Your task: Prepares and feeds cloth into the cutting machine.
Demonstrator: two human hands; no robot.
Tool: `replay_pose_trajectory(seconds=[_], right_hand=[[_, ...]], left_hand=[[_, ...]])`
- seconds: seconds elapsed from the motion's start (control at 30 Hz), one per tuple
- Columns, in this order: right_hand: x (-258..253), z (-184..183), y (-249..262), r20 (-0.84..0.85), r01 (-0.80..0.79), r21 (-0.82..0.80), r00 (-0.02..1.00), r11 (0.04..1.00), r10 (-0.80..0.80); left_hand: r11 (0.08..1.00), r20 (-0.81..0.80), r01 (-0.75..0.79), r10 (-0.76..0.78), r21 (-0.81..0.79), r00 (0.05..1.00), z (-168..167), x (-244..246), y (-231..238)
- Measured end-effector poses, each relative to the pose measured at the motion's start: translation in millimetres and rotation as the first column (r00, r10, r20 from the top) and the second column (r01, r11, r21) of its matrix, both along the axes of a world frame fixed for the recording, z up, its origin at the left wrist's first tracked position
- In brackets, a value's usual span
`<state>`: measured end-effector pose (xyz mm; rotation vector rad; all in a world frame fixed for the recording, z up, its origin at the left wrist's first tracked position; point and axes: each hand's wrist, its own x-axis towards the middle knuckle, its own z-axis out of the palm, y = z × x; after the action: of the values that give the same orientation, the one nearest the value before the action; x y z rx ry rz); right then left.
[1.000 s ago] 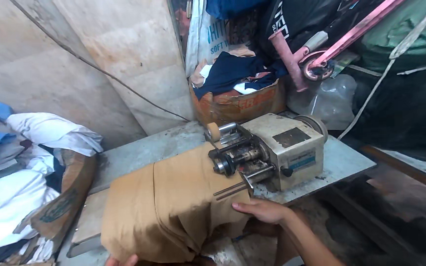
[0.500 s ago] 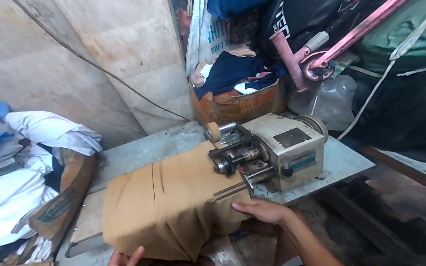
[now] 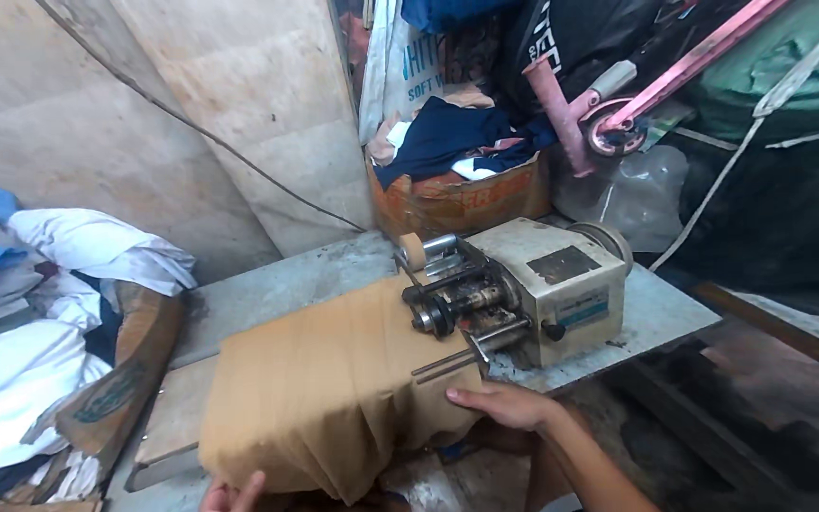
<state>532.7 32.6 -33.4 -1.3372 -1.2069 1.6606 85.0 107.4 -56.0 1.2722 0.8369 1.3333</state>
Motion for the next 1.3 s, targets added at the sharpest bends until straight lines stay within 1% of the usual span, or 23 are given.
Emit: replay_pose_trajectory(seconds=[0.03,0.07,0.17,0.2,0.27,0.3,0.37,0.43,0.5,0.57,0.63,0.7,0.77,0.83,0.87,0.93,1.0,1.07,1.1,1.13,1.2,1.27,1.3], right_hand=[[-0.2,0.7,-0.2,-0.003,0.003,0.001,1.000,1.000,-0.003],[-0.2,1.1,-0.5,-0.006,0.005,0.000,1.000,1.000,-0.005],[0.4,-0.3,-0.6,-0.014,0.002,0.001,1.000,1.000,-0.002],[0.0,-0.7,-1.3,-0.024,0.006,0.001,1.000,1.000,-0.005],[-0.8,0.1,-1.0,-0.043,0.015,0.004,0.999,1.000,-0.015],[-0.4,0.1,-1.2,-0.045,0.017,0.004,0.999,1.000,-0.017],[0.8,-0.4,-1.9,-0.046,0.027,-0.001,0.999,1.000,-0.027],[1.5,-1.5,-1.5,-0.054,0.029,-0.008,0.998,1.000,-0.030],[1.1,-0.5,-1.4,-0.055,0.021,-0.011,0.998,1.000,-0.021],[0.6,0.8,-0.6,-0.045,0.014,0.000,0.999,1.000,-0.014],[1.0,-0.6,-0.8,-0.039,0.016,0.004,0.999,1.000,-0.016],[1.4,-1.0,-0.7,-0.033,0.024,-0.005,0.999,1.000,-0.024],[0.4,-0.4,-0.9,-0.025,0.027,-0.017,0.999,0.999,-0.027],[0.1,0.3,0.4,-0.029,0.025,-0.011,0.999,1.000,-0.026],[0.5,-0.1,0.4,-0.035,0.025,-0.010,0.999,1.000,-0.025],[1.2,-1.0,0.6,-0.030,0.022,-0.013,0.999,1.000,-0.023],[1.2,-1.6,0.0,-0.017,0.021,-0.022,1.000,1.000,-0.021],[1.0,-1.2,0.6,-0.021,0.017,-0.019,1.000,1.000,-0.018],[1.1,-1.0,0.5,-0.030,0.019,-0.012,0.999,1.000,-0.019],[1.3,-0.7,-0.3,-0.035,0.021,-0.011,0.999,1.000,-0.021],[1.6,-0.1,-0.7,-0.030,0.026,-0.019,0.999,0.999,-0.026],[0.9,-1.6,-0.7,-0.012,0.039,-0.039,0.999,0.998,-0.039],[0.8,-2.3,-0.4,-0.005,0.036,-0.046,0.999,0.998,-0.036]], left_hand=[[1.000,-0.050,0.026,-0.026,-0.015,0.998,1.7,1.6,-2.5],[0.997,-0.028,0.076,-0.076,-0.005,0.997,0.3,-0.5,-3.1],[0.989,0.161,0.129,-0.140,0.077,0.977,-8.3,-8.4,5.4],[0.994,0.154,0.088,-0.096,0.062,0.983,-8.9,-6.4,6.3],[1.000,-0.007,-0.002,0.002,-0.022,1.000,-2.5,3.7,1.1],[0.999,-0.065,0.019,-0.022,-0.043,0.998,-0.8,5.6,-1.8],[0.990,0.034,0.139,-0.139,-0.006,0.990,-5.4,-0.3,-1.3],[0.985,0.148,0.161,-0.169,0.063,0.974,-11.9,-6.0,5.9],[0.998,0.107,0.062,-0.063,0.015,0.992,-9.3,0.3,5.5],[0.998,-0.017,0.052,-0.053,-0.037,0.998,-5.3,4.3,1.9],[0.989,0.062,0.150,-0.151,0.015,0.987,-7.7,-2.3,2.4],[0.986,0.169,0.153,-0.162,0.066,0.972,-7.7,-5.4,6.5],[0.998,0.092,0.058,-0.058,-0.005,0.994,-5.5,-2.7,5.7],[0.995,-0.057,0.086,-0.089,-0.055,0.994,-0.9,0.4,2.4],[0.989,-0.027,0.142,-0.143,-0.046,0.989,-1.9,-1.1,2.1],[0.978,0.133,0.206,-0.209,0.035,0.969,-6.9,-5.5,6.3],[0.992,0.157,0.123,-0.126,0.030,0.979,-7.2,-1.7,8.3],[0.997,-0.035,0.046,-0.048,-0.060,0.998,-2.0,5.2,4.3],[0.994,-0.108,0.069,-0.078,-0.085,0.991,-0.7,6.0,2.8],[0.989,-0.089,0.123,-0.130,-0.079,0.987,-2.1,4.2,2.0],[0.979,0.067,0.203,-0.204,0.012,0.977,-7.6,-2.1,5.7],[0.994,0.119,0.110,-0.113,0.025,0.987,-9.8,-0.2,6.2],[0.999,0.053,0.045,-0.044,-0.012,0.998,-8.2,3.6,3.6]])
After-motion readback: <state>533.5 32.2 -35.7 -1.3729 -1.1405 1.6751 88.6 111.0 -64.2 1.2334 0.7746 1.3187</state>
